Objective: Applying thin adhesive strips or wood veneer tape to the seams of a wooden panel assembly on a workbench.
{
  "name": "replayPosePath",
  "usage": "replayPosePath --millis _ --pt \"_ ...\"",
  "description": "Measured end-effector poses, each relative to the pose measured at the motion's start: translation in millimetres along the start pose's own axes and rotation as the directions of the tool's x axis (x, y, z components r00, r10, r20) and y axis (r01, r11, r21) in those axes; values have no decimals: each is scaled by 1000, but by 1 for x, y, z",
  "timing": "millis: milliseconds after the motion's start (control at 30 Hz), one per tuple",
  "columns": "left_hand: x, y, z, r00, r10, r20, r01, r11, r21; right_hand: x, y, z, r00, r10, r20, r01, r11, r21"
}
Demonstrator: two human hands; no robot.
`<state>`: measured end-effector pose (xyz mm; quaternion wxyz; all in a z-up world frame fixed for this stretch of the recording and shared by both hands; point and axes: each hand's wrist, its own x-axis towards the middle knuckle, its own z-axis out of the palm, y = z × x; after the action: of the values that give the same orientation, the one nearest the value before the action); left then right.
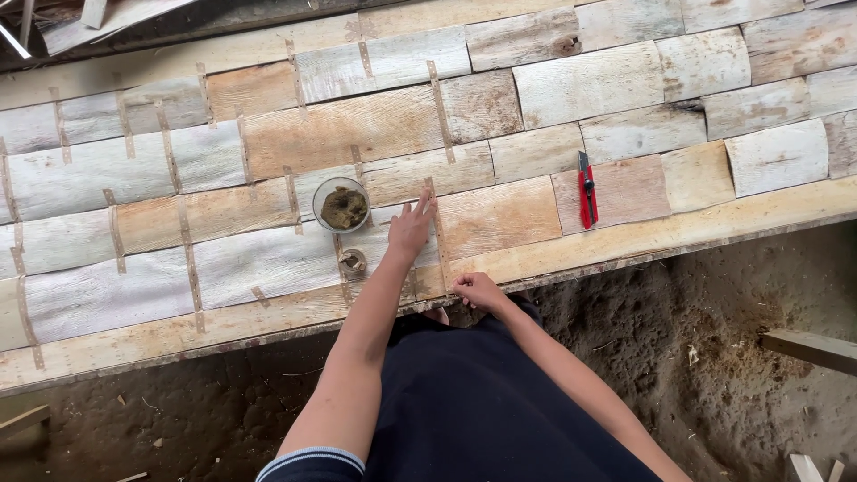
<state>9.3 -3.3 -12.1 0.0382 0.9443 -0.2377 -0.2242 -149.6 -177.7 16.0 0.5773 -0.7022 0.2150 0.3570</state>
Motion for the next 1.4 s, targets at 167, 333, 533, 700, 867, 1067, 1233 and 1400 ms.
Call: replayPosePath --millis 167,333,533,700,867,1067,1233,1400 --pt "-1 -4 14 999 37 -19 -36 999 37 7 4 2 1000 1 5 -1 1000 6" --pt "-8 2 7 997 77 -25 -75 993 95 8 3 1 1000 5 6 -5 1000 13" --pt "-9 2 11 990 115 -86 -101 983 151 8 3 1 1000 11 1 -11 1000 2" --pt "-10 1 10 995 95 -39 -92 992 82 0 -5 2 1000 -8 11 8 1000 15" --pt "-24 8 -10 994 106 -35 -101 987 124 1 -1 2 1000 -16 -5 16 1000 21" --pt "-20 8 5 991 131 -38 -124 980 154 9 15 3 1000 -28 -15 28 999 25" --pt "-25 5 4 987 152 -47 -143 977 161 8 11 3 999 -31 -9 31 999 11" --pt "-22 4 15 984 151 -93 -137 980 146 7 10 3 999 -48 -15 48 999 7"
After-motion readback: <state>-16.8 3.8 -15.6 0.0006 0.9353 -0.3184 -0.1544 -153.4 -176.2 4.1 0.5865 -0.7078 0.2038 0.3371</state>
